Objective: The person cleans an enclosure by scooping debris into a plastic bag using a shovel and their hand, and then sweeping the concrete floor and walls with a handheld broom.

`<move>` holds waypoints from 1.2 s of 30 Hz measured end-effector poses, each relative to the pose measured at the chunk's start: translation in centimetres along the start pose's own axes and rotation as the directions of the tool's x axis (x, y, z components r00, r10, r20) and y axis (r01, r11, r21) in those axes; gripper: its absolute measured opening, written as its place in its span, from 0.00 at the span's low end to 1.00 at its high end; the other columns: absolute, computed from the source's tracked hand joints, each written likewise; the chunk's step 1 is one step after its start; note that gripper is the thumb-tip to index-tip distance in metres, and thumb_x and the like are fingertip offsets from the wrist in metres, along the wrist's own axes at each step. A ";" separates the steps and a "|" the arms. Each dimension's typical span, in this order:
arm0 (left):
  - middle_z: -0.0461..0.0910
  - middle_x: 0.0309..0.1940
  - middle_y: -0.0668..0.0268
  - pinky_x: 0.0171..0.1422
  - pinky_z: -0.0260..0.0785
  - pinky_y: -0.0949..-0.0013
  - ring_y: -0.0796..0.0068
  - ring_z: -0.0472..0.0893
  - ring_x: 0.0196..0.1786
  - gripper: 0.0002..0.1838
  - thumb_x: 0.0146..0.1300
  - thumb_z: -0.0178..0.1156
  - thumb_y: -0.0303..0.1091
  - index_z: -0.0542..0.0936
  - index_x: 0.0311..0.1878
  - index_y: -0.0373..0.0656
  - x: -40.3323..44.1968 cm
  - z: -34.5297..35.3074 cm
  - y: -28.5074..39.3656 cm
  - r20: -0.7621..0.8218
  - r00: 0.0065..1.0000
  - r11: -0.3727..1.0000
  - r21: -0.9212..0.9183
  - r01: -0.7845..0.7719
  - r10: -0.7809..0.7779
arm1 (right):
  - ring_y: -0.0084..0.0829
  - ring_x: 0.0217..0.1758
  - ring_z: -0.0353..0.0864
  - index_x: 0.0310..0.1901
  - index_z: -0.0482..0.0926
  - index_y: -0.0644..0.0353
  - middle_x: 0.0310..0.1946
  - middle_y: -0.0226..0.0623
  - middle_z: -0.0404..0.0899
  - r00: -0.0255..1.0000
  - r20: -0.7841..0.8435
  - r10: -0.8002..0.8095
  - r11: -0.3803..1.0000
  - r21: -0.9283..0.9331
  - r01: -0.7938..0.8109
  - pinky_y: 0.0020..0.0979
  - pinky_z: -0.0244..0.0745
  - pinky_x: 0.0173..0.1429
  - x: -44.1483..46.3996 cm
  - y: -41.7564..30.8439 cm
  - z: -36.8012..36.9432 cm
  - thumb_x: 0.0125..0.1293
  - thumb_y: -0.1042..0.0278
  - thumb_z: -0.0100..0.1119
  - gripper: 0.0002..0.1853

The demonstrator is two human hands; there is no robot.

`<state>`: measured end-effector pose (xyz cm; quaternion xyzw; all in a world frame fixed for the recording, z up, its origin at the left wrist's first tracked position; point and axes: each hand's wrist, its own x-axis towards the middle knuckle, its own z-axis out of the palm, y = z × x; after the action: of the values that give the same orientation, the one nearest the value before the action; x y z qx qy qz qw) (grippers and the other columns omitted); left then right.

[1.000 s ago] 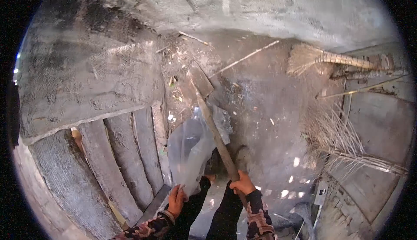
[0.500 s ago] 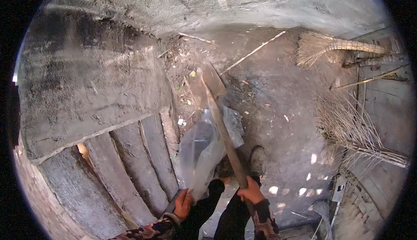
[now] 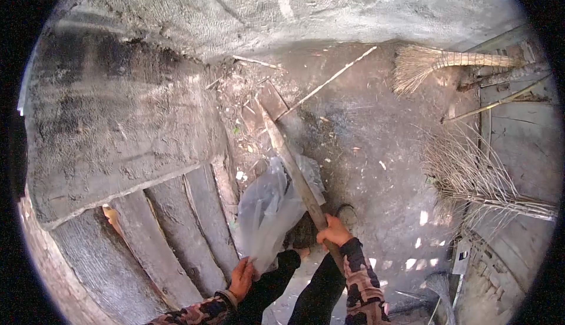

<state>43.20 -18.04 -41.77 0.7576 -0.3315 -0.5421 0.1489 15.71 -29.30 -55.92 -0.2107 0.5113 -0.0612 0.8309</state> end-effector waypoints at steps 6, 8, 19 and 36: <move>0.73 0.26 0.65 0.32 0.65 0.72 0.77 0.72 0.28 0.16 0.64 0.45 0.37 0.70 0.48 0.35 -0.5 -0.1 -0.1 0.020 1.000 1.000 0.009 0.003 -0.003 | 0.34 0.18 0.76 0.46 0.61 0.75 0.24 0.44 0.72 0.998 -0.028 -0.050 0.988 -0.146 0.046 0.33 0.70 0.22 -2.3 -2.9 1.0 0.37 0.78 0.57 0.29; 0.73 0.25 0.66 0.32 0.65 0.72 0.76 0.72 0.27 0.16 0.64 0.45 0.37 0.69 0.48 0.35 -0.2 -1.0 -0.2 0.011 1.000 0.998 0.054 -0.018 0.018 | 0.34 0.18 0.76 0.47 0.61 0.74 0.25 0.45 0.73 0.990 -0.115 -0.082 0.952 -0.301 0.044 0.33 0.70 0.22 -2.5 -2.6 0.8 0.36 0.78 0.57 0.30; 0.69 0.21 0.70 0.30 0.63 0.77 0.81 0.69 0.25 0.15 0.64 0.45 0.35 0.68 0.48 0.34 0.1 0.0 0.6 -0.006 0.999 0.999 -0.026 -0.046 0.046 | 0.34 0.15 0.76 0.40 0.67 0.71 0.18 0.45 0.74 0.939 -0.329 -0.099 0.921 -0.387 -0.038 0.33 0.70 0.22 -0.3 -5.3 4.6 0.42 0.70 0.58 0.22; 0.64 0.16 0.73 0.19 0.55 0.75 0.82 0.63 0.17 0.14 0.64 0.45 0.42 0.71 0.30 0.42 1.9 -1.1 2.1 -0.319 0.946 0.925 -0.374 -0.064 -0.064 | 0.27 0.12 0.72 0.41 0.65 0.72 0.16 0.39 0.70 0.973 -0.179 -0.145 0.944 -0.318 0.083 0.29 0.66 0.18 -11.5 -6.0 1.4 0.41 0.76 0.55 0.21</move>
<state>43.89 -20.99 -41.49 0.7934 -0.1911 -0.4634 0.3452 12.26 -30.63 -43.43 -0.3601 0.5824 -0.0496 0.7271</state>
